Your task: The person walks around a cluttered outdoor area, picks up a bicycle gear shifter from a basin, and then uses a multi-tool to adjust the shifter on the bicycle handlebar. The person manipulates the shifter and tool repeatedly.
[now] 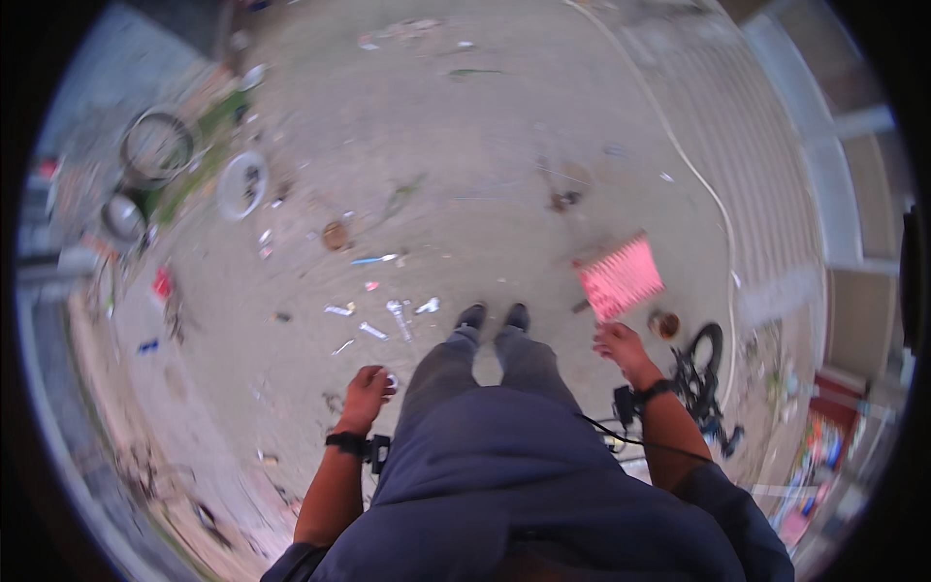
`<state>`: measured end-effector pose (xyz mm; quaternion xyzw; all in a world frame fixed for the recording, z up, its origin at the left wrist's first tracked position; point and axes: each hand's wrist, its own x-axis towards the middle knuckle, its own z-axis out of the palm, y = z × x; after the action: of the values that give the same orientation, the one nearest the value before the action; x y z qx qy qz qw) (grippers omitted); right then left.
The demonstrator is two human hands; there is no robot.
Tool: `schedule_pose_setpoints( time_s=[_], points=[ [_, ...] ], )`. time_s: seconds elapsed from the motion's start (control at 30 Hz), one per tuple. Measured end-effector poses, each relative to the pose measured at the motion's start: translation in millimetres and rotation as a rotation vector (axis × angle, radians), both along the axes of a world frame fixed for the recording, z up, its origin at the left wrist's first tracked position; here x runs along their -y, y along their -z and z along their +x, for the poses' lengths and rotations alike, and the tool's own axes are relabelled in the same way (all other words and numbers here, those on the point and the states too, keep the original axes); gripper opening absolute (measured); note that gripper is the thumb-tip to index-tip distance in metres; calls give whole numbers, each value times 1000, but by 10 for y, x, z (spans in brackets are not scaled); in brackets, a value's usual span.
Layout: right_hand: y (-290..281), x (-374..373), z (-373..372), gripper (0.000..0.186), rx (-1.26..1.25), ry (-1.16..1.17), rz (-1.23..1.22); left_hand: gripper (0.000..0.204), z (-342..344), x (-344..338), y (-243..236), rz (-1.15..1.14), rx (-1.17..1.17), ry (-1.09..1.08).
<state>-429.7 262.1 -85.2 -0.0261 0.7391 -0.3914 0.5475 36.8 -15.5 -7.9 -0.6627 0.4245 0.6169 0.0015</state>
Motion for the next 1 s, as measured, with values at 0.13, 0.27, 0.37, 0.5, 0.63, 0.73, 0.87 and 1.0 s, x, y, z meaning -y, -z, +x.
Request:
schedule_pose_setpoints(
  time_s=[0.13, 0.27, 0.37, 0.5, 0.63, 0.73, 0.87, 1.0],
  points=[
    [-114, -195, 130, 33, -3, 130, 67, 42, -54, 155, 45, 40, 6, 86],
    [-224, -367, 339, 36, 54, 195, 132, 40, -164, 285, 54, 6, -57, 187],
    [-212, -547, 440, 35, 85, 226, 173, 41, -323, 381, 18, 5, -20, 211],
    [-123, -759, 522, 36, 88, 262, 154, 41, -456, 398, -34, 18, 1, 265],
    [-3, -873, 656, 35, 60, 340, 49, 41, -507, 424, -7, 38, 25, 321],
    [84, -977, 834, 35, -25, 336, -29, 40, -614, 504, 65, 40, 32, 410],
    [41, -1261, 1156, 34, 13, 431, 3, 38, -836, 602, 120, 65, 32, 541],
    [-20, -1526, 1561, 32, 133, 709, -32, 37, -1133, 683, 145, 63, 26, 637]
  ],
)
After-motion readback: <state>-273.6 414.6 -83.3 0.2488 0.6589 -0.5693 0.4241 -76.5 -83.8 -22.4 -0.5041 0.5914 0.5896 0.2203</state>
